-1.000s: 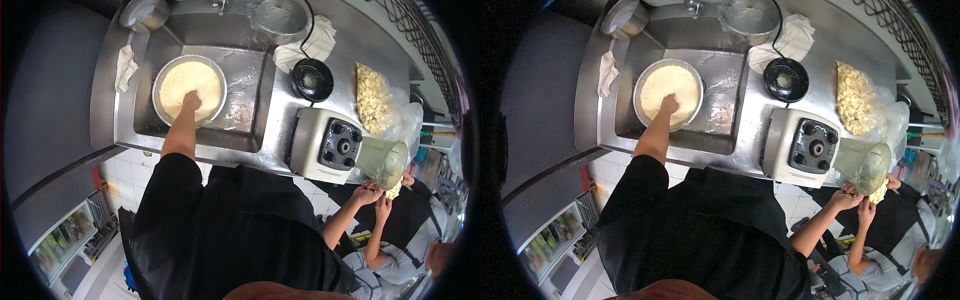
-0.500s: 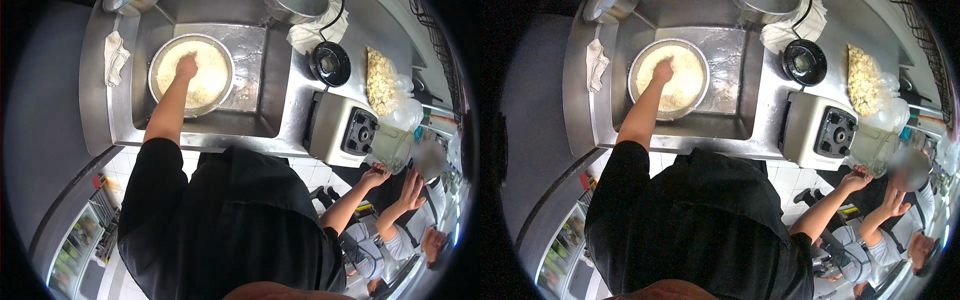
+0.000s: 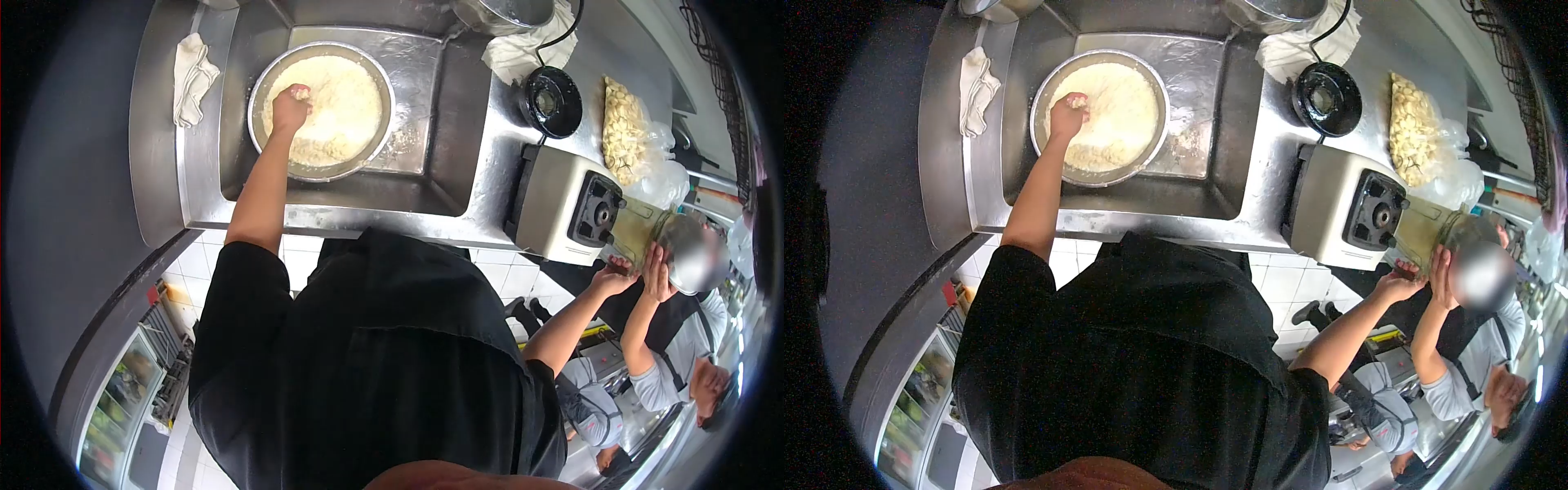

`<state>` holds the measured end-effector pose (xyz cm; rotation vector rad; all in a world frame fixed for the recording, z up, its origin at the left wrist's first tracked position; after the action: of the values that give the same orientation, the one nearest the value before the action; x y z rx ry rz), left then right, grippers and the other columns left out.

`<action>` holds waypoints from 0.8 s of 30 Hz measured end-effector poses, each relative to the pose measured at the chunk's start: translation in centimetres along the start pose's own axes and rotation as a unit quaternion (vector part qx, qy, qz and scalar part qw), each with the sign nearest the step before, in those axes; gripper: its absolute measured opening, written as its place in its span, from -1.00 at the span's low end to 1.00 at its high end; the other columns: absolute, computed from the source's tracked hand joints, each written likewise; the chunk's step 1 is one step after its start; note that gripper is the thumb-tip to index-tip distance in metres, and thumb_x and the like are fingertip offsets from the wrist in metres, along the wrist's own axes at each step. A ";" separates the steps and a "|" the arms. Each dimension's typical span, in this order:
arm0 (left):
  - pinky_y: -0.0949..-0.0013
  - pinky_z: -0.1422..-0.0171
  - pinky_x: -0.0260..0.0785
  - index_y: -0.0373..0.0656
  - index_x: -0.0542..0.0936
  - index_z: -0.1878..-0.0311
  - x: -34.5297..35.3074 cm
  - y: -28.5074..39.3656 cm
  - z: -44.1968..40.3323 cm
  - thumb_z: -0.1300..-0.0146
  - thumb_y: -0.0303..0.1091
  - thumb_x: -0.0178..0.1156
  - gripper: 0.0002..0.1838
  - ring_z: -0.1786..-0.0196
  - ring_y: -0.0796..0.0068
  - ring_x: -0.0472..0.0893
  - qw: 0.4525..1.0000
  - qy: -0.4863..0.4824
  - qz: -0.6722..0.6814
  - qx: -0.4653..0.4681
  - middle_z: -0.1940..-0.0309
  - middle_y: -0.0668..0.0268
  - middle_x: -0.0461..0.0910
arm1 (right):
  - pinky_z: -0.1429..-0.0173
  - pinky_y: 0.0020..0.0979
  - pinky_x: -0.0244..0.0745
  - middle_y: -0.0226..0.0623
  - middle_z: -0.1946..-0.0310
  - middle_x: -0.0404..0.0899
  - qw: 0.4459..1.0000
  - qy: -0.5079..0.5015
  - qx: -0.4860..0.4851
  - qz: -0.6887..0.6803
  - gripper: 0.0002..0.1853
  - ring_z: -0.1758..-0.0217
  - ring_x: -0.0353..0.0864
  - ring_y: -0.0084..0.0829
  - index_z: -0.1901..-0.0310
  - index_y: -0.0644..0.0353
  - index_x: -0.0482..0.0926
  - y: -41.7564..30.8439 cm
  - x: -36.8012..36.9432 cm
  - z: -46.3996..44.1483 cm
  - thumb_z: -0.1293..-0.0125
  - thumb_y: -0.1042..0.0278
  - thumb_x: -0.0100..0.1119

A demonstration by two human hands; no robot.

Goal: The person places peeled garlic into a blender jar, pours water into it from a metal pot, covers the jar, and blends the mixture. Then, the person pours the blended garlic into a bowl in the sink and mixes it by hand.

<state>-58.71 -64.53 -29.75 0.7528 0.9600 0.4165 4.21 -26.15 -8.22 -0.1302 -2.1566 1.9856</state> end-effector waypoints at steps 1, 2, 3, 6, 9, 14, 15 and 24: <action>0.35 0.23 0.42 -0.13 0.59 0.16 0.0 0.1 0.0 0.03 -0.52 0.19 -0.71 0.32 0.27 0.62 0.994 -0.033 0.074 -0.071 0.38 0.06 0.61 | 0.39 -0.39 0.32 -0.40 0.66 0.31 1.000 -0.014 0.002 -0.008 -0.56 0.58 0.32 -0.44 0.55 0.13 0.33 0.3 -0.7 -0.5 -0.33 -0.03 -0.23; 0.35 0.23 0.42 -0.13 0.59 0.16 0.1 -0.1 -0.3 0.03 -0.52 0.19 -0.71 0.32 0.27 0.62 0.994 -0.032 0.075 -0.071 0.38 0.06 0.61 | 0.37 -0.38 0.35 -0.38 0.63 0.35 0.999 -0.027 0.004 -0.016 -0.55 0.56 0.36 -0.42 0.53 0.14 0.36 0.0 -0.3 -0.3 -0.33 -0.06 -0.21; 0.33 0.19 0.43 -0.17 0.58 0.14 0.1 -0.4 -0.5 0.02 -0.50 0.19 -0.70 0.29 0.24 0.62 0.995 -0.011 0.040 -0.087 0.36 0.03 0.61 | 0.37 -0.38 0.35 -0.38 0.63 0.35 0.999 -0.028 0.002 -0.016 -0.55 0.56 0.36 -0.42 0.53 0.14 0.36 -0.1 0.1 0.1 -0.33 -0.06 -0.21; 0.28 0.12 0.43 -0.21 0.56 0.09 0.1 -0.8 -0.7 -0.01 -0.42 0.19 -0.67 0.23 0.16 0.61 0.995 0.042 -0.054 -0.067 0.32 -0.01 0.61 | 0.33 -0.39 0.41 -0.37 0.54 0.45 0.999 0.001 -0.002 0.039 -0.59 0.49 0.45 -0.42 0.36 0.17 0.43 -0.9 0.9 1.9 -0.36 -0.03 -0.18; 0.24 0.07 0.42 -0.20 0.54 0.02 -0.4 -0.6 -0.1 -0.04 -0.28 0.21 -0.60 0.17 0.11 0.60 0.982 0.078 -0.169 -0.013 0.28 -0.02 0.60 | 0.20 -0.34 0.44 -0.31 0.49 0.51 0.997 0.010 0.067 -0.023 -0.56 0.41 0.50 -0.37 0.32 0.18 0.45 -1.6 1.3 2.8 -0.37 -0.07 -0.18; 0.25 -0.08 0.36 -0.12 0.49 -0.08 1.2 0.3 0.8 -0.06 -0.08 0.22 -0.48 -0.01 0.10 0.52 0.969 0.018 -0.207 0.131 0.06 0.00 0.53 | 0.17 -0.31 0.44 -0.38 0.60 0.38 0.990 -0.094 0.066 -0.087 -0.64 0.44 0.44 -0.38 0.40 0.15 0.40 -0.9 -0.8 1.3 -0.39 0.05 -0.17; 0.26 -0.15 0.30 -0.12 0.47 -0.11 2.2 2.3 2.4 -0.05 -0.08 0.24 -0.45 -0.09 0.11 0.46 0.947 0.004 -0.279 0.159 -0.04 -0.02 0.45 | 0.30 -0.36 0.36 -0.45 0.68 0.23 0.994 -0.008 0.035 -0.106 -0.66 0.57 0.30 -0.46 0.47 0.14 0.34 -1.9 1.7 2.8 -0.39 0.11 -0.15; 0.24 -0.27 0.21 -0.06 0.46 -0.11 6.4 1.4 4.1 -0.05 -0.55 0.03 -0.52 -0.17 0.08 0.36 0.939 -0.091 -0.300 0.139 -0.16 0.02 0.33 | 0.54 -0.51 0.16 -0.52 0.73 0.08 0.988 0.122 -0.051 -0.076 -0.77 0.68 0.09 -0.58 0.46 0.15 0.35 -3.8 0.6 4.2 -0.35 0.29 -0.09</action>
<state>-51.85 -61.15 -31.03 0.6946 1.0279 -0.3243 3.00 -30.50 -4.71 -0.2052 -2.0456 1.6816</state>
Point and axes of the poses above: each hand's wrist, its own z-axis away from the middle knuckle, its own x-axis out of the palm, y = z × x, the point moved 1 cm from there along -z, towards the middle knuckle
